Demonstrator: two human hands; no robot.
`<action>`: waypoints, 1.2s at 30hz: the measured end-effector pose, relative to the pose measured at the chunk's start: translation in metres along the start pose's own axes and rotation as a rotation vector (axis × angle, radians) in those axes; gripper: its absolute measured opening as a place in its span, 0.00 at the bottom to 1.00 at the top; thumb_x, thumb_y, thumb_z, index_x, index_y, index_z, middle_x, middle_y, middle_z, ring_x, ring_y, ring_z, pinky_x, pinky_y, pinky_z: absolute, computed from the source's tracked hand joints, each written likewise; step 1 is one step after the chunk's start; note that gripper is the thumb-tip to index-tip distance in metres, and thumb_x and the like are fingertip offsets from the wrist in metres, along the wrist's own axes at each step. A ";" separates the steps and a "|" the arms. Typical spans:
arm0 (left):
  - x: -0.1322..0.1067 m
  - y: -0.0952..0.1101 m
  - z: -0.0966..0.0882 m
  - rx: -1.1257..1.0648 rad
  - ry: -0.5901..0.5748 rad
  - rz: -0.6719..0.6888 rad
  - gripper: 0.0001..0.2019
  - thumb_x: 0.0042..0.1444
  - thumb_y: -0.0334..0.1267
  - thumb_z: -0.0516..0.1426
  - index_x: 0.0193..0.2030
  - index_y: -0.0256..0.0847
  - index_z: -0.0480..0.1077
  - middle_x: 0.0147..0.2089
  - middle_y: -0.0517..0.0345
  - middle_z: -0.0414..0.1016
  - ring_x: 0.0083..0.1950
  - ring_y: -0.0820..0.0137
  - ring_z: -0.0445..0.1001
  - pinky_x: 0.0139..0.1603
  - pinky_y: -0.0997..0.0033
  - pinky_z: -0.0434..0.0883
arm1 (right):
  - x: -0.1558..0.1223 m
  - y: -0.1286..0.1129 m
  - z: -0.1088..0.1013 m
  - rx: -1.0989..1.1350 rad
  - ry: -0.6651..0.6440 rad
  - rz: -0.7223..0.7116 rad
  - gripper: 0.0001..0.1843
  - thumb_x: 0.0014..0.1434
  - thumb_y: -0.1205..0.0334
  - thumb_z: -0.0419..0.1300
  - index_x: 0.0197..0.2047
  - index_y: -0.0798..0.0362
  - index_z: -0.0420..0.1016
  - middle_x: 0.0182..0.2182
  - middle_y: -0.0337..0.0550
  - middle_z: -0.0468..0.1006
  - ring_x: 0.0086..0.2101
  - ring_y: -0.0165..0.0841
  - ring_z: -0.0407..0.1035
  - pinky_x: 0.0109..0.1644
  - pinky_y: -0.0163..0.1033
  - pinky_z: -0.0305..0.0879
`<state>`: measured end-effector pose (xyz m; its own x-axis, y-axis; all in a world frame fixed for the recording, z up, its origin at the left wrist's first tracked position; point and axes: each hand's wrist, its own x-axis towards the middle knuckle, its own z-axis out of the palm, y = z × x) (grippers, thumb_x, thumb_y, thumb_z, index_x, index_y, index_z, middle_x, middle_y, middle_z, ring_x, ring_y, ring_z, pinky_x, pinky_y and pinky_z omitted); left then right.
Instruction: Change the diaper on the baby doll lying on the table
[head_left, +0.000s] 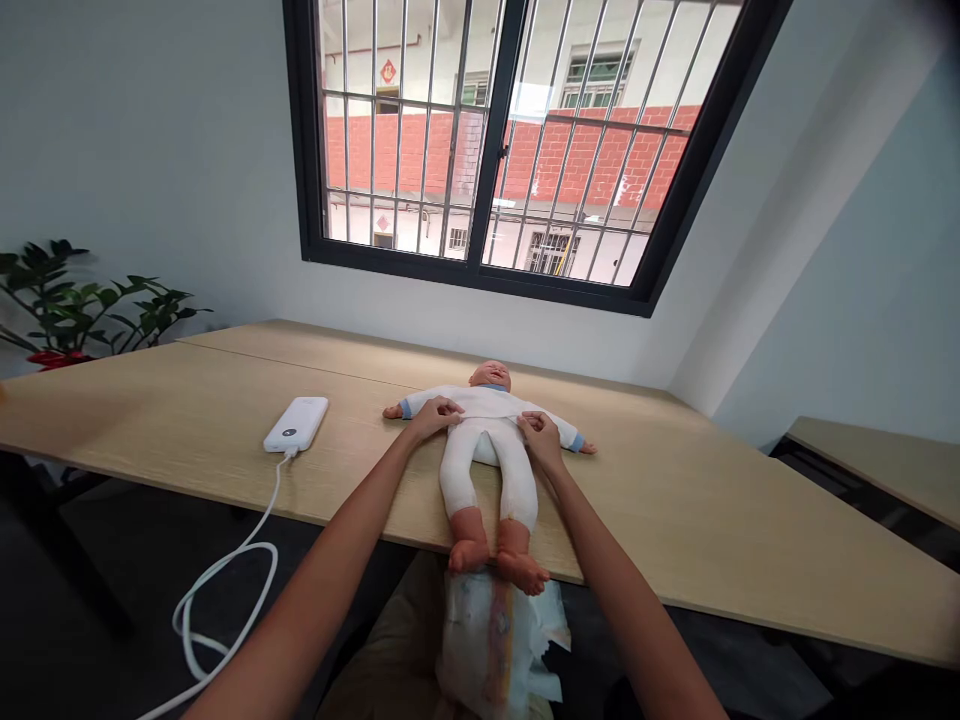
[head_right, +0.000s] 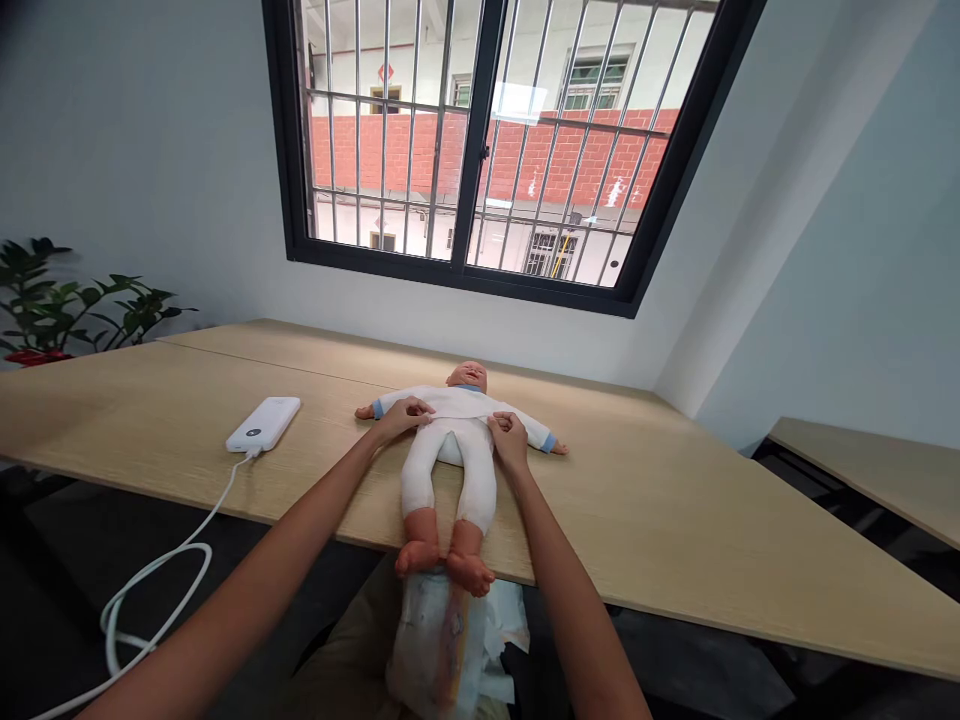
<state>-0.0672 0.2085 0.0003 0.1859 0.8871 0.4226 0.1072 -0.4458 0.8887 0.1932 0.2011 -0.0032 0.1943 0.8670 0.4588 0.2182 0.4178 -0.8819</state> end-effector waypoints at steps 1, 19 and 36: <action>0.000 -0.001 0.000 0.008 0.006 0.006 0.14 0.42 0.41 0.66 0.35 0.36 0.77 0.35 0.56 0.73 0.35 0.70 0.67 0.36 0.71 0.64 | 0.001 0.001 0.000 0.002 0.003 -0.001 0.20 0.45 0.47 0.64 0.35 0.54 0.71 0.32 0.48 0.78 0.34 0.38 0.72 0.40 0.43 0.68; 0.005 -0.005 -0.002 -0.145 0.101 -0.113 0.13 0.43 0.46 0.62 0.24 0.38 0.69 0.23 0.62 0.66 0.24 0.75 0.60 0.27 0.74 0.57 | 0.006 0.002 -0.003 0.003 0.043 0.008 0.21 0.43 0.47 0.62 0.36 0.53 0.69 0.34 0.48 0.78 0.35 0.39 0.72 0.41 0.43 0.68; 0.003 -0.006 -0.003 -0.195 0.123 -0.160 0.10 0.41 0.37 0.65 0.27 0.37 0.69 0.27 0.59 0.70 0.27 0.74 0.66 0.29 0.73 0.61 | 0.004 0.007 -0.004 -0.132 0.038 -0.052 0.20 0.47 0.44 0.61 0.34 0.53 0.71 0.34 0.50 0.78 0.34 0.39 0.72 0.42 0.45 0.69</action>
<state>-0.0702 0.2142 -0.0029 0.0606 0.9576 0.2817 -0.0667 -0.2777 0.9584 0.1999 0.2065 -0.0072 0.2147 0.8334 0.5092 0.3524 0.4201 -0.8362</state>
